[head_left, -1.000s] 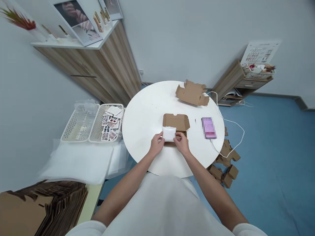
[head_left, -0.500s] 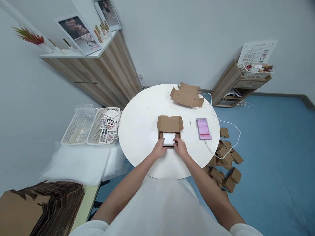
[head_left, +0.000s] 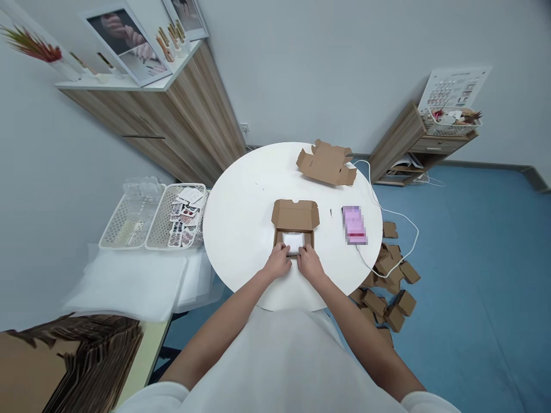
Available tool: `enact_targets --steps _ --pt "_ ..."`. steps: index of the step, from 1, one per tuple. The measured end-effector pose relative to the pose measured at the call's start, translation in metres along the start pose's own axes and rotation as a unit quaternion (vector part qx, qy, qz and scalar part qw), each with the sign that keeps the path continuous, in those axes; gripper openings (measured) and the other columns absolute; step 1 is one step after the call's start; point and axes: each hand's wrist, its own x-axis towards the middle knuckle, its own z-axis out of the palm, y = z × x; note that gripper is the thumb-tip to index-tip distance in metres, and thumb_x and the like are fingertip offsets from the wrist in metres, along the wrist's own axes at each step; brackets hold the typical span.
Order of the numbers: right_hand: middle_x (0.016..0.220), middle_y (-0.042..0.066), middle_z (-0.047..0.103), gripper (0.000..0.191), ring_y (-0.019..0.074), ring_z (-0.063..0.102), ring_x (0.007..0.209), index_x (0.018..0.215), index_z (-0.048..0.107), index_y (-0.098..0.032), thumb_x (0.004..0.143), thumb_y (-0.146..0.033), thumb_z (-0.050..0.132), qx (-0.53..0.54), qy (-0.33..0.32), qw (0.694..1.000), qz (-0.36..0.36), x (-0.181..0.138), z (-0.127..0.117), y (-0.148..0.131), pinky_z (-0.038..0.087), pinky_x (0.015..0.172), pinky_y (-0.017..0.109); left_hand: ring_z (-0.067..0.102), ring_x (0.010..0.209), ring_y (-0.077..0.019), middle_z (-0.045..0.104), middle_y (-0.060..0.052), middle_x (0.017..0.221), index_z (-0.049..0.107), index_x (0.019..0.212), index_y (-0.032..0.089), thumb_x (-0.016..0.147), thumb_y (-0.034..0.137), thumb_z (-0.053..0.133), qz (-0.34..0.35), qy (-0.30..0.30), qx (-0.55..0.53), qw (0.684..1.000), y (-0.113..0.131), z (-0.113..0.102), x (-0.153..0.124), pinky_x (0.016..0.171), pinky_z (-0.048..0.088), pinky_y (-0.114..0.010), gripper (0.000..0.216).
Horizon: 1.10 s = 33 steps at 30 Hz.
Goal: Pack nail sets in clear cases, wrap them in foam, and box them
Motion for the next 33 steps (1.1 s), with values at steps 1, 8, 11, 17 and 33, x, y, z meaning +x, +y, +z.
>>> enact_targets --steps 1,8,11,17,33 --pt "0.097 0.013 0.051 0.020 0.0176 0.051 0.081 0.092 0.056 -0.011 0.080 -0.011 0.040 -0.006 -0.003 1.000 -0.002 0.000 0.000 -0.001 0.041 0.073 0.027 0.045 0.102 -0.0235 0.044 -0.011 0.104 0.051 0.105 0.015 0.066 0.012 0.050 0.002 0.000 0.001 1.000 0.000 0.000 0.000 0.089 0.039 -0.037 0.039" --pt "0.093 0.013 0.050 0.019 0.0178 0.050 0.079 0.090 0.054 -0.011 0.079 -0.009 0.039 -0.016 -0.008 1.000 -0.003 0.001 0.001 -0.002 0.041 0.072 0.027 0.045 0.105 -0.0236 0.043 -0.012 0.110 0.048 0.111 0.014 0.066 0.011 0.049 0.010 -0.005 0.004 1.000 -0.001 0.001 -0.002 0.090 0.039 -0.037 0.045" --pt "0.092 0.012 0.050 0.018 0.0175 0.050 0.077 0.089 0.054 -0.012 0.079 -0.009 0.040 -0.018 -0.004 1.000 -0.002 0.001 0.001 -0.002 0.041 0.070 0.027 0.045 0.106 -0.0236 0.043 -0.013 0.112 0.047 0.113 0.012 0.066 0.011 0.049 0.014 0.001 0.004 1.000 0.000 0.000 -0.003 0.092 0.038 -0.037 0.047" --pt "0.093 0.012 0.050 0.022 0.0183 0.050 0.081 0.095 0.053 -0.012 0.077 -0.008 0.040 -0.007 0.029 0.999 -0.036 -0.003 0.003 0.002 0.042 0.074 0.029 0.044 0.111 -0.0236 0.046 -0.014 0.118 0.043 0.119 0.012 0.071 0.012 0.045 0.012 0.034 -0.017 0.999 0.001 -0.001 -0.010 0.095 0.037 -0.038 0.048" --pt "0.109 0.009 0.055 0.060 0.0188 0.053 0.087 0.117 0.044 -0.021 0.072 -0.061 0.042 0.437 0.046 0.869 0.228 0.051 -0.069 0.055 0.043 0.073 0.030 0.052 0.106 -0.0219 0.044 -0.014 0.127 0.040 0.121 0.018 0.081 0.058 0.027 -0.233 0.142 -0.358 0.893 -0.026 -0.069 0.037 0.080 0.044 -0.033 0.058"
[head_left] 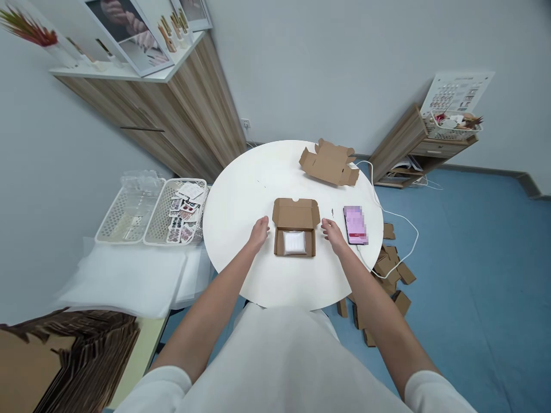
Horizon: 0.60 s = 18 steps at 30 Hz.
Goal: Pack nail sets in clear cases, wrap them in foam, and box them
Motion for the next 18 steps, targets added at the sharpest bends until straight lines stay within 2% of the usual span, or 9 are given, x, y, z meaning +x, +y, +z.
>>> enact_targets --steps 2,4,6,10,15,18 --pt "0.104 0.008 0.058 0.062 0.0167 0.054 0.079 0.114 0.046 -0.022 0.072 -0.066 0.035 0.076 -0.054 0.994 0.053 0.011 0.000 -0.006 0.044 0.066 0.027 0.050 0.108 -0.0228 0.044 -0.015 0.128 0.038 0.123 0.017 0.079 0.064 0.020 -0.035 -0.034 -0.052 0.997 0.005 0.000 0.009 0.078 0.046 -0.033 0.067" --pt "0.097 0.006 0.060 0.063 0.0149 0.053 0.073 0.110 0.049 -0.024 0.072 -0.069 0.030 0.109 -0.090 0.988 0.060 0.016 0.005 -0.008 0.043 0.063 0.025 0.050 0.109 -0.0234 0.044 -0.015 0.128 0.035 0.126 0.015 0.077 0.068 0.017 -0.046 -0.064 -0.081 0.994 0.008 0.002 0.012 0.078 0.046 -0.032 0.074" --pt "0.097 0.003 0.059 0.063 0.0139 0.052 0.074 0.108 0.051 -0.025 0.071 -0.071 0.027 0.103 -0.102 0.989 0.042 0.017 0.011 -0.008 0.041 0.064 0.024 0.049 0.109 -0.0234 0.045 -0.016 0.127 0.034 0.127 0.013 0.076 0.069 0.016 -0.043 -0.079 -0.092 0.992 0.008 0.004 0.012 0.080 0.045 -0.032 0.078" --pt "0.114 0.001 0.053 0.063 0.0150 0.049 0.087 0.110 0.051 -0.029 0.073 -0.070 0.022 0.072 -0.101 0.992 0.006 0.011 0.018 -0.008 0.038 0.075 0.028 0.049 0.110 -0.0228 0.045 -0.016 0.127 0.037 0.127 0.011 0.078 0.067 0.009 -0.016 -0.086 -0.089 0.992 0.006 0.003 0.006 0.083 0.043 -0.034 0.079" --pt "0.125 -0.001 0.047 0.060 0.0168 0.045 0.098 0.119 0.047 -0.033 0.078 -0.065 0.018 0.045 -0.160 0.985 -0.053 -0.003 0.008 -0.007 0.036 0.083 0.033 0.046 0.111 -0.0223 0.048 -0.009 0.126 0.047 0.120 0.018 0.078 0.066 0.005 0.023 -0.120 -0.084 0.989 0.000 -0.007 -0.006 0.087 0.040 -0.036 0.076" --pt "0.125 0.000 0.046 0.061 0.0172 0.044 0.098 0.121 0.046 -0.031 0.079 -0.064 0.017 0.009 -0.163 0.984 -0.067 -0.009 0.002 -0.002 0.037 0.084 0.033 0.045 0.111 -0.0218 0.049 -0.007 0.124 0.050 0.118 0.020 0.079 0.065 0.006 0.034 -0.122 -0.064 0.990 -0.007 -0.010 -0.014 0.085 0.040 -0.036 0.074"
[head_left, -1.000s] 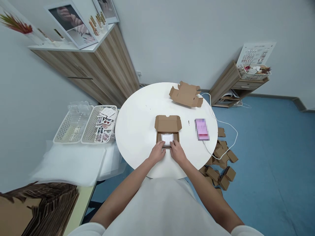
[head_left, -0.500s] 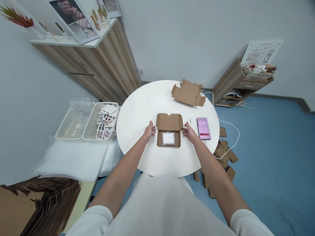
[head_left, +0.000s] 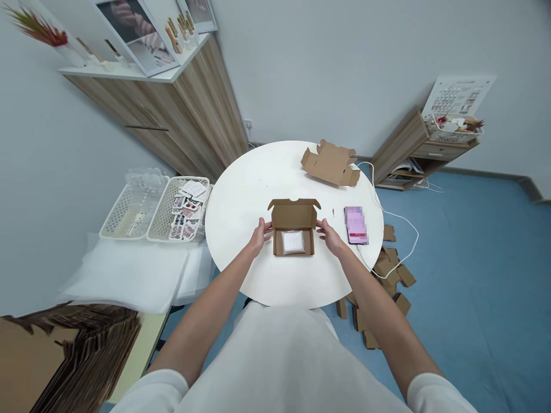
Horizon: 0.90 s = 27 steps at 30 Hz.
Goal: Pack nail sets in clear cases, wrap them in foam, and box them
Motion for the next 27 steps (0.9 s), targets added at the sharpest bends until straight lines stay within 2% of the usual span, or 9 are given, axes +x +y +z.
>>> enact_targets --steps 4,12,14,17,21,24,27 --pt "0.117 0.003 0.051 0.067 0.0162 0.048 0.094 0.123 0.046 -0.027 0.080 -0.063 0.009 -0.021 -0.011 1.000 0.004 -0.008 -0.002 0.007 0.038 0.084 0.032 0.046 0.103 -0.0202 0.049 -0.008 0.122 0.051 0.117 0.019 0.078 0.065 0.005 -0.007 0.011 0.028 1.000 -0.008 -0.001 -0.012 0.081 0.042 -0.034 0.076" --pt "0.117 0.005 0.054 0.067 0.0187 0.052 0.099 0.122 0.047 -0.028 0.081 -0.063 0.007 -0.053 -0.086 0.995 0.024 -0.030 -0.006 0.008 0.038 0.085 0.036 0.050 0.103 -0.0197 0.053 -0.006 0.119 0.049 0.120 0.022 0.080 0.060 -0.004 -0.032 -0.040 0.100 0.994 -0.011 -0.007 -0.038 0.082 0.041 -0.034 0.076" --pt "0.117 0.006 0.054 0.064 0.0195 0.053 0.099 0.118 0.051 -0.028 0.081 -0.063 0.012 -0.043 -0.104 0.993 0.046 -0.036 -0.006 0.007 0.039 0.084 0.036 0.050 0.104 -0.0203 0.054 -0.007 0.118 0.051 0.118 0.022 0.080 0.061 0.002 -0.046 -0.051 0.104 0.992 -0.012 -0.008 -0.044 0.082 0.041 -0.034 0.073" --pt "0.115 0.007 0.055 0.053 0.0195 0.055 0.096 0.111 0.055 -0.026 0.079 -0.061 0.030 -0.038 -0.107 0.991 0.072 -0.043 -0.001 0.009 0.042 0.077 0.033 0.052 0.099 -0.0216 0.056 -0.008 0.115 0.055 0.112 0.020 0.078 0.064 0.023 -0.070 -0.051 0.115 0.990 -0.015 -0.005 -0.051 0.078 0.042 -0.033 0.064" --pt "0.098 0.007 0.061 0.043 0.0167 0.058 0.081 0.106 0.053 -0.022 0.072 -0.049 0.052 -0.062 -0.041 0.994 0.075 -0.048 0.017 0.025 0.044 0.066 0.028 0.056 0.092 -0.0207 0.060 -0.009 0.104 0.053 0.110 0.018 0.071 0.053 0.049 -0.066 0.000 0.188 0.980 -0.026 0.005 -0.057 0.074 0.043 -0.029 0.052" --pt "0.080 0.002 0.059 0.037 0.0150 0.057 0.070 0.099 0.050 -0.019 0.070 -0.042 0.054 -0.114 0.046 0.990 0.065 -0.050 0.036 0.046 0.043 0.062 0.027 0.058 0.086 -0.0186 0.061 -0.008 0.097 0.044 0.118 0.016 0.071 0.045 0.053 -0.060 0.047 0.253 0.964 -0.040 0.010 -0.058 0.072 0.043 -0.027 0.056" --pt "0.076 0.001 0.056 0.035 0.0166 0.055 0.070 0.095 0.047 -0.019 0.067 -0.040 0.054 -0.184 0.146 0.971 0.049 -0.053 0.054 0.065 0.043 0.063 0.029 0.057 0.086 -0.0191 0.059 -0.008 0.095 0.042 0.118 0.014 0.071 0.040 0.052 -0.049 0.069 0.311 0.947 -0.056 0.011 -0.058 0.072 0.042 -0.027 0.055"
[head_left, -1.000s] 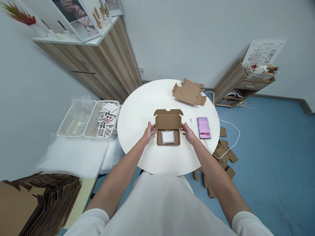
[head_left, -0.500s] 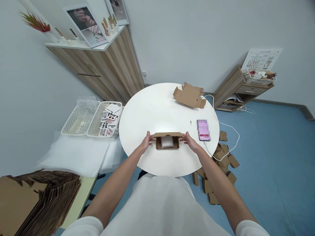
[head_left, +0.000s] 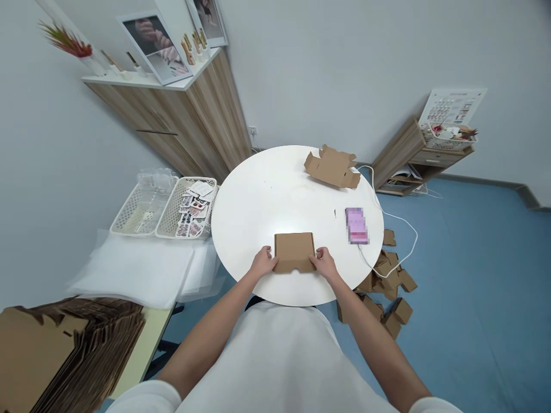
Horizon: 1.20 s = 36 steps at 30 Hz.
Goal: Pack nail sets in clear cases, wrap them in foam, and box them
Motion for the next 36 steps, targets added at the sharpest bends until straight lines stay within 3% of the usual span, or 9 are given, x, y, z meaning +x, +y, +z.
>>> enact_targets --steps 4,6,10,16,23,27,30,33,36 --pt "0.076 0.002 0.057 0.030 0.0176 0.056 0.072 0.093 0.046 -0.019 0.071 -0.040 0.046 0.010 0.009 1.000 -0.009 -0.014 0.021 0.004 0.045 0.066 0.031 0.057 0.086 -0.0184 0.060 -0.008 0.091 0.042 0.117 0.013 0.077 0.035 0.044 0.025 0.014 0.011 1.000 -0.015 0.004 -0.001 0.074 0.041 -0.028 0.046" --pt "0.084 0.005 0.058 0.031 0.0187 0.056 0.078 0.095 0.047 -0.018 0.071 -0.039 0.047 0.016 0.007 0.999 -0.030 -0.022 0.026 0.004 0.045 0.070 0.032 0.054 0.094 -0.0202 0.057 -0.010 0.100 0.043 0.116 0.014 0.078 0.035 0.042 0.046 0.044 0.027 0.998 -0.021 0.002 -0.005 0.078 0.040 -0.030 0.044" --pt "0.108 0.011 0.053 0.040 0.0224 0.050 0.102 0.106 0.048 -0.017 0.071 -0.035 0.050 -0.007 0.062 0.994 -0.092 -0.040 0.028 0.002 0.040 0.087 0.037 0.042 0.111 -0.0264 0.047 -0.012 0.118 0.047 0.116 0.018 0.077 0.037 0.045 0.105 0.109 0.082 0.985 -0.033 -0.004 -0.016 0.089 0.035 -0.039 0.043" --pt "0.115 0.009 0.050 0.058 0.0218 0.045 0.109 0.121 0.039 -0.018 0.066 -0.027 0.055 -0.022 0.033 0.990 -0.132 -0.059 0.036 -0.002 0.036 0.093 0.038 0.047 0.105 -0.0213 0.051 -0.008 0.111 0.040 0.123 0.021 0.073 0.021 0.047 0.196 0.016 0.027 0.980 -0.040 -0.006 -0.026 0.088 0.038 -0.035 0.050" --pt "0.114 0.008 0.049 0.061 0.0180 0.054 0.091 0.124 0.040 -0.023 0.066 -0.028 0.058 0.054 -0.014 0.990 -0.126 -0.069 0.025 -0.021 0.045 0.081 0.034 0.053 0.087 -0.0178 0.052 -0.005 0.095 0.046 0.116 0.022 0.063 0.017 0.054 0.250 -0.017 -0.005 0.968 -0.036 -0.034 -0.028 0.078 0.043 -0.030 0.053" --pt "0.109 0.007 0.054 0.046 0.0167 0.054 0.086 0.116 0.051 -0.024 0.073 -0.037 0.054 0.097 -0.088 0.984 -0.124 -0.071 0.000 -0.045 0.045 0.077 0.033 0.054 0.075 -0.0174 0.054 -0.003 0.082 0.056 0.095 0.020 0.065 0.017 0.051 0.262 -0.049 0.042 0.963 -0.024 -0.057 -0.022 0.066 0.043 -0.027 0.030" --pt "0.089 0.005 0.059 0.039 0.0159 0.052 0.079 0.102 0.060 -0.019 0.074 -0.046 0.050 0.107 -0.108 0.983 -0.104 -0.063 -0.011 -0.061 0.044 0.074 0.032 0.054 0.067 -0.0174 0.055 -0.003 0.071 0.057 0.084 0.019 0.073 0.019 0.041 0.253 -0.061 0.098 0.961 -0.011 -0.066 -0.015 0.060 0.040 -0.027 0.019" --pt "0.069 0.001 0.054 0.038 0.0133 0.048 0.068 0.079 0.061 -0.017 0.074 -0.052 0.047 0.090 -0.115 0.986 -0.084 -0.049 -0.015 -0.071 0.042 0.069 0.029 0.056 0.074 -0.0198 0.060 -0.005 0.075 0.057 0.085 0.018 0.077 0.022 0.039 0.235 -0.031 0.140 0.961 0.002 -0.072 -0.009 0.064 0.040 -0.028 0.020" --pt "0.062 0.000 0.049 0.039 0.0116 0.045 0.062 0.065 0.056 -0.017 0.073 -0.053 0.046 0.081 -0.118 0.988 -0.054 -0.034 -0.017 -0.077 0.039 0.065 0.027 0.057 0.085 -0.0202 0.064 -0.005 0.086 0.055 0.095 0.018 0.075 0.025 0.044 0.207 -0.001 0.128 0.970 0.013 -0.077 -0.005 0.069 0.040 -0.028 0.023"
